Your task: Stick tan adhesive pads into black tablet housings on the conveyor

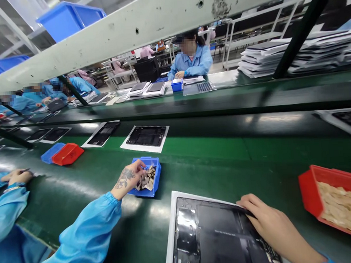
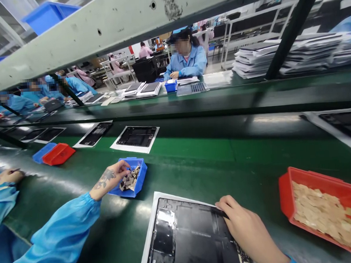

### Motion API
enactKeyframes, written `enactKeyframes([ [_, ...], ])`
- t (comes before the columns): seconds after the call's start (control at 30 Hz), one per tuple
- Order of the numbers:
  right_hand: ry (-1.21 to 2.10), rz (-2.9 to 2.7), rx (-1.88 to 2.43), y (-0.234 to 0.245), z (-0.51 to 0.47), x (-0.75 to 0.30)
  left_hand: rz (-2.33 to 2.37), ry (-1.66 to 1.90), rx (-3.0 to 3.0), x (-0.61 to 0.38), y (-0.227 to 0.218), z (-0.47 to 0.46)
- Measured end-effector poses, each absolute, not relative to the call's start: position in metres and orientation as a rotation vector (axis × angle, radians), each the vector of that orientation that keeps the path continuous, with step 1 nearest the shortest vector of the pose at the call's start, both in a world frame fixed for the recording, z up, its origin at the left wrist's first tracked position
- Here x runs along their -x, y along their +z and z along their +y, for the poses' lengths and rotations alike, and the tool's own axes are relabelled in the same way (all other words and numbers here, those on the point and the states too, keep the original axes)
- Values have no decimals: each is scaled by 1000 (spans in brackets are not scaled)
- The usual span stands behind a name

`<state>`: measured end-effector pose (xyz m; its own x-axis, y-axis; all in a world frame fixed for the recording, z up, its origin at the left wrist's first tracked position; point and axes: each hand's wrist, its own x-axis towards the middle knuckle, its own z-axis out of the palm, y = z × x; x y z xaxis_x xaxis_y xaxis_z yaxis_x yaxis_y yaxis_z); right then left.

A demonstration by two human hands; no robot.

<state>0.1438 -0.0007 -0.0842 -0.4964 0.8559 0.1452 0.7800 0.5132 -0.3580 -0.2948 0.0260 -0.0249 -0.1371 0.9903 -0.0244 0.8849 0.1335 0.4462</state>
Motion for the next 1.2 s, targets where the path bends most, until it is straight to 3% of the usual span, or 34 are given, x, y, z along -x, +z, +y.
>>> enactKeyframes([
  [0.67,342,-2461,1381,-81,-3,-143,2254,288,-2097,303,-1,25],
  [1.2,346,-2551,1421,-84,-2,-143,2240,472,-2054,302,11,28],
])
